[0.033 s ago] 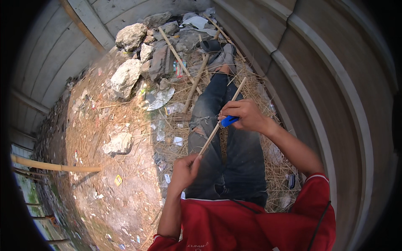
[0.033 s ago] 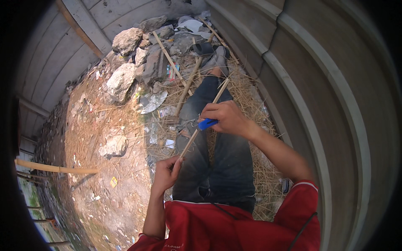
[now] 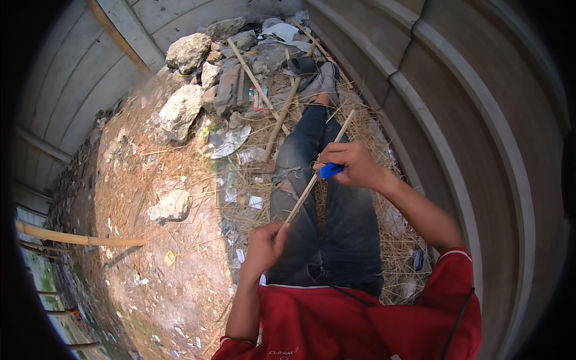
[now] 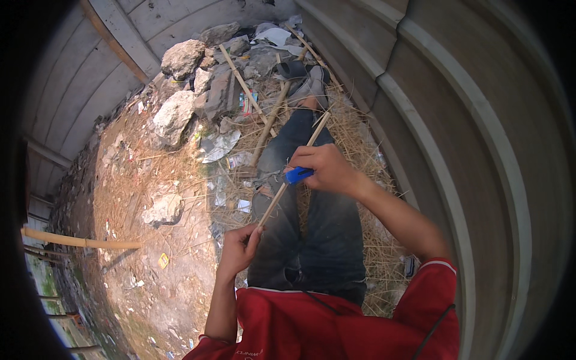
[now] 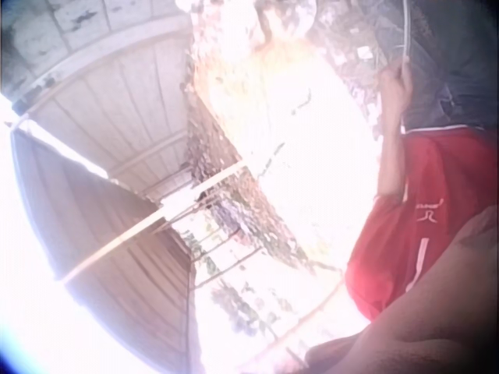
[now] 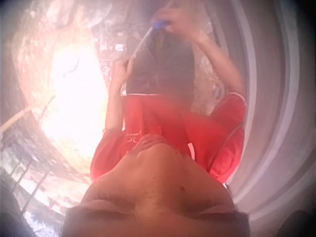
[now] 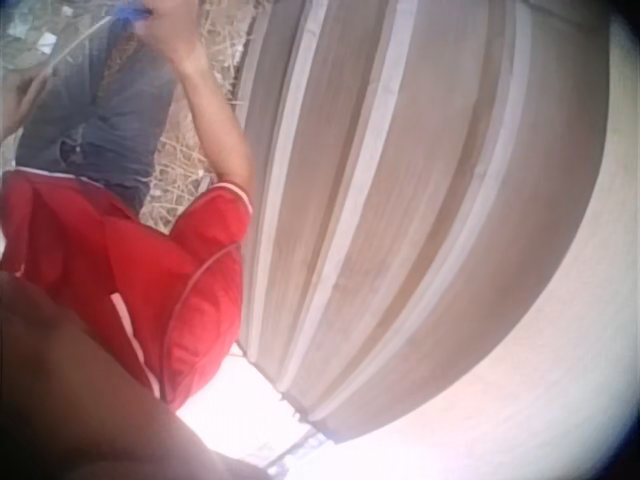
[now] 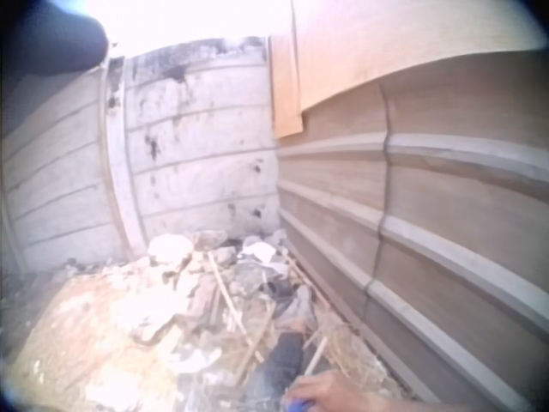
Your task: The person sits on the ground and uses a blue utility knife to shave a long, thin wooden stick. They hold the stick with their left hand and scrape the surface with the knife in their right hand, creating thin shavings that fall onto their lap and the surrounding debris.
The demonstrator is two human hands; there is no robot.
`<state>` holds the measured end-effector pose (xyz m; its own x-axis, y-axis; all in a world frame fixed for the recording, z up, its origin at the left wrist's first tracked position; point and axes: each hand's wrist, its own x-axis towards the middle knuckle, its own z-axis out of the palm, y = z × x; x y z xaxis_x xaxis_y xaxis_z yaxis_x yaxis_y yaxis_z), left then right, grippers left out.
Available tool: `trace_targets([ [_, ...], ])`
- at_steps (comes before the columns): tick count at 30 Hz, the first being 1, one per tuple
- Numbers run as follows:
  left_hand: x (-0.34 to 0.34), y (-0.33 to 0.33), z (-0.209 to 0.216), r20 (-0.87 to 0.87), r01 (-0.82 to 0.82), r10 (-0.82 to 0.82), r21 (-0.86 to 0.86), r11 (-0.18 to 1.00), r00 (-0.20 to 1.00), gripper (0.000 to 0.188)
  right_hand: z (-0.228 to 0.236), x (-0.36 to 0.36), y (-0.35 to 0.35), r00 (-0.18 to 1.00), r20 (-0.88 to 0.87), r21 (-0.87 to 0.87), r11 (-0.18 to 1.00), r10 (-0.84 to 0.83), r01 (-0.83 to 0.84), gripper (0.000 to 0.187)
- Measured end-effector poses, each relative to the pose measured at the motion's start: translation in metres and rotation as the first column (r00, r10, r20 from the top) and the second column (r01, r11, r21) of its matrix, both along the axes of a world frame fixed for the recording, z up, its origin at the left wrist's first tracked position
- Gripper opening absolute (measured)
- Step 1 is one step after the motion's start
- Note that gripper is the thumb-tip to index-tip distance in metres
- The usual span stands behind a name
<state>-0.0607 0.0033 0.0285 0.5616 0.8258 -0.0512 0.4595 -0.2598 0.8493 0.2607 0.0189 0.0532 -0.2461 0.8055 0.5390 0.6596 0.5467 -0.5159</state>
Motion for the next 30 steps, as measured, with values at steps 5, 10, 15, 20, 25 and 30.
trace_targets([
  [5,0.0,-0.002,0.002,0.037,0.014,-0.015,0.045,0.999,0.999,0.017,0.0,-0.005,-0.001,0.966,-0.25,-0.187,0.982,-0.062,0.015,0.008],
  [10,0.002,0.002,0.008,0.033,0.078,-0.082,0.102,0.992,0.996,0.016,-0.016,0.002,-0.004,0.692,-0.704,-0.252,0.967,-0.158,-0.036,0.027],
  [15,-0.013,-0.001,-0.009,0.01,0.088,-0.09,0.096,0.991,0.996,0.016,0.026,0.049,-0.001,0.304,-0.897,-0.293,0.946,-0.322,0.14,0.035],
  [20,-0.004,0.0,-0.019,0.026,-0.051,0.049,0.056,0.997,0.998,0.019,0.03,0.096,-0.006,0.309,-0.67,-0.294,0.623,-0.675,0.725,0.038],
  [25,0.012,0.006,-0.021,0.069,-0.137,0.141,-0.059,0.989,0.988,0.028,-0.022,0.076,-0.02,0.513,-0.46,-0.467,0.689,-0.725,0.554,0.045],
  [30,0.029,0.008,-0.017,0.124,-0.192,0.209,-0.132,0.972,0.97,0.033,-0.009,-0.015,-0.042,0.851,-0.06,-0.507,0.75,-0.521,0.424,0.047],
])
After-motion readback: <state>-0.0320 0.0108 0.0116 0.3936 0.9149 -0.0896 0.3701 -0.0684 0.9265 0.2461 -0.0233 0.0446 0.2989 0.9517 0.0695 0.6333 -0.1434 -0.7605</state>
